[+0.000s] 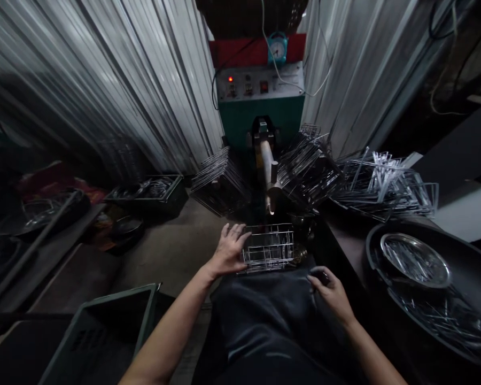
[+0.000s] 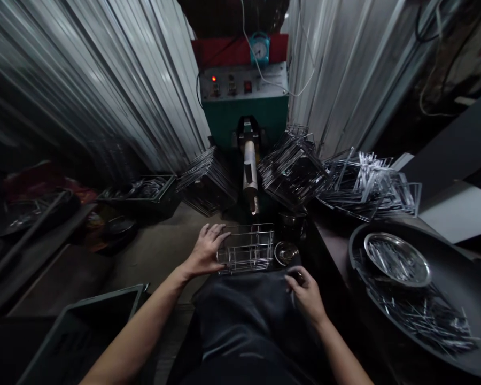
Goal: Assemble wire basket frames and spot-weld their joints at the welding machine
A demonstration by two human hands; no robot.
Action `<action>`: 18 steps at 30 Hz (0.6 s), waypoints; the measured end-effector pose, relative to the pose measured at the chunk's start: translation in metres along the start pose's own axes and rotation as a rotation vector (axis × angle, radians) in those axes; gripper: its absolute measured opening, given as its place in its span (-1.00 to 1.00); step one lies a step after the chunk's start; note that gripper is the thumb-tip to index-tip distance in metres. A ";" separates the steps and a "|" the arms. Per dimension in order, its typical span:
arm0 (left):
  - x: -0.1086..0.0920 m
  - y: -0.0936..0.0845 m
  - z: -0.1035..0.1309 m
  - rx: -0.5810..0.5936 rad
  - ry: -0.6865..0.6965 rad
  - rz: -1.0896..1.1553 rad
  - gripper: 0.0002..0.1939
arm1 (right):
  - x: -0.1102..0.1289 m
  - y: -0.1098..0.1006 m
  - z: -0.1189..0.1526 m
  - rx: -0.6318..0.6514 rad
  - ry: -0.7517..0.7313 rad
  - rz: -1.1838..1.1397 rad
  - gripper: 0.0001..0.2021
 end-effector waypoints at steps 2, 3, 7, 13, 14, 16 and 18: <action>-0.017 -0.001 0.001 -0.015 0.041 -0.016 -0.15 | 0.029 0.004 -0.008 0.047 -0.115 0.032 -0.69; -0.024 -0.002 0.003 -0.032 0.063 -0.028 -0.16 | 0.038 0.001 -0.009 0.045 -0.150 0.050 -0.67; -0.026 -0.007 0.013 -0.135 0.101 -0.090 -0.16 | 0.009 -0.059 0.009 -0.215 0.035 -0.026 -0.65; -0.026 -0.007 0.015 -0.245 0.180 -0.115 -0.26 | -0.037 -0.219 0.026 -0.527 0.176 0.273 -0.55; -0.030 -0.005 0.014 -0.251 0.192 -0.137 -0.28 | -0.038 -0.240 0.020 -0.436 0.201 0.478 -0.60; -0.037 -0.002 0.014 -0.268 0.207 -0.187 -0.32 | -0.049 -0.267 0.008 -0.228 0.299 0.766 -0.69; -0.041 0.001 0.012 -0.294 0.208 -0.219 -0.32 | -0.069 -0.282 0.005 -0.091 0.403 0.880 -0.77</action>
Point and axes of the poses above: each hand's wrist, its own z-axis away from the middle knuckle, its own y-axis out of the palm, x = y × z, the point moved 9 cm from there along -z, towards the middle knuckle, and after that the axes turned 15 degrees about -y, right-handed, at the moved point
